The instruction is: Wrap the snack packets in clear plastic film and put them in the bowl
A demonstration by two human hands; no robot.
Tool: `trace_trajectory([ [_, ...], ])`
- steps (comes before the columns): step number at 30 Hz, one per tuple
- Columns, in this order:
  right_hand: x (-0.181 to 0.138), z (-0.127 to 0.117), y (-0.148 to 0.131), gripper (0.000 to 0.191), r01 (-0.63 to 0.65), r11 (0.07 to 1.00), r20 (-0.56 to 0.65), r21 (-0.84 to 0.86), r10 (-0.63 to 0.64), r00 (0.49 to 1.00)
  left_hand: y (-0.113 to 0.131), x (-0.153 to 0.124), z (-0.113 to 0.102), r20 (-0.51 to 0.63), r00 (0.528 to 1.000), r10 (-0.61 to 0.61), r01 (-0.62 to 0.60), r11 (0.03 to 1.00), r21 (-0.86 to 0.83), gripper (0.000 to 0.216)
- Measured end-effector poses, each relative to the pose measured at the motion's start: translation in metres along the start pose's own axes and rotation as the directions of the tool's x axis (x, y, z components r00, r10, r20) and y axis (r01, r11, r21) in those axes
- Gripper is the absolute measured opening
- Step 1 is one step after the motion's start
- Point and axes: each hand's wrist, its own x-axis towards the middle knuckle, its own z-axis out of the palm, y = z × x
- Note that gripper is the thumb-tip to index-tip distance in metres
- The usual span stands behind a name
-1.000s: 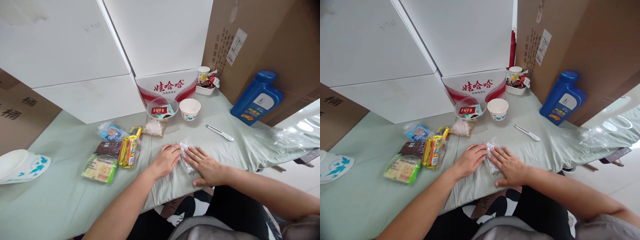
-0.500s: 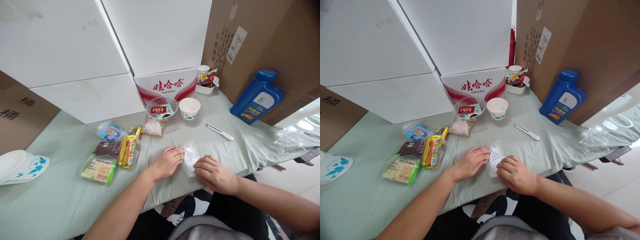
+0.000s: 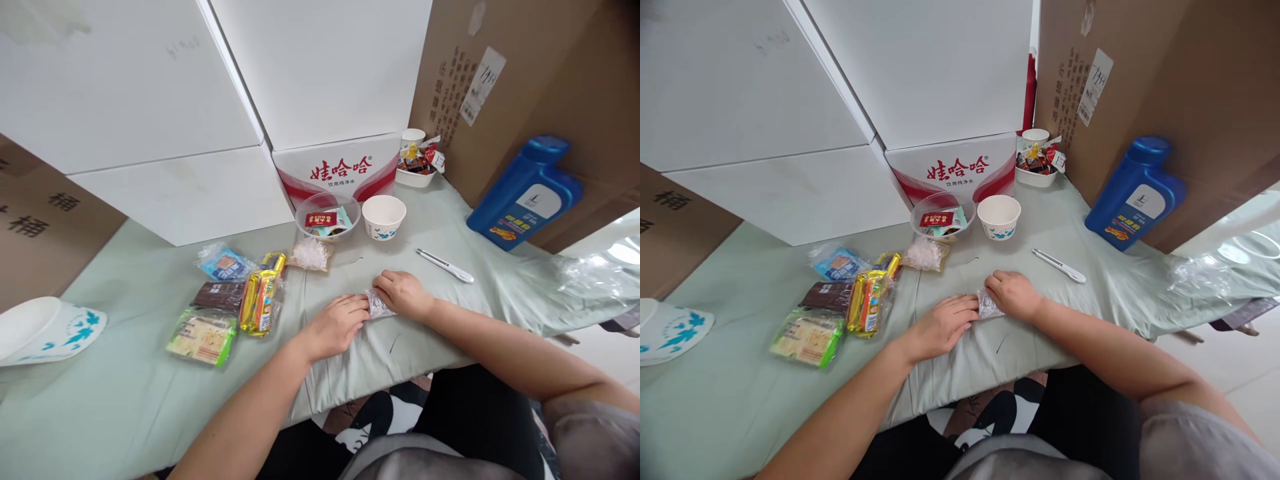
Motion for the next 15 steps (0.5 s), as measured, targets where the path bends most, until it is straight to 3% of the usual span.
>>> trace_trajectory([
  [3, -0.003, 0.007, -0.001, 0.024, 0.004, 1.0, -0.061, 0.021, -0.003, 0.998, 0.003, 0.0, 0.0, -0.162, 0.987, 0.018, -0.019, 1.0, -0.005, 0.027],
  [5, -0.003, 0.008, -0.002, 0.024, 0.01, 0.999, -0.066, 0.043, -0.007, 0.998, 0.005, 0.001, 0.001, -0.207, 0.978, 0.023, -0.018, 0.999, 0.027, 0.029],
  [8, -0.002, 0.006, 0.004, 0.023, -0.017, 0.998, -0.037, 0.063, 0.02, 0.999, 0.006, 0.003, 0.003, -0.072, 0.997, -0.01, 0.016, 0.996, 0.091, 0.032],
  [12, -0.003, -0.004, 0.021, 0.021, -0.227, 0.972, -0.127, 0.061, 0.233, 0.964, 0.003, 0.004, 0.005, 0.057, 0.995, -0.085, 0.08, 0.993, 0.086, 0.033],
  [13, -0.004, -0.007, 0.024, 0.021, -0.229, 0.97, -0.178, 0.085, 0.241, 0.954, 0.002, 0.005, 0.005, 0.059, 0.994, -0.087, 0.083, 0.993, 0.079, 0.033],
  [15, -0.008, -0.012, 0.023, 0.02, -0.067, 0.983, -0.246, 0.169, 0.108, 0.963, 0.0, 0.004, 0.006, 0.053, 0.995, -0.083, 0.079, 0.994, 0.074, 0.035],
])
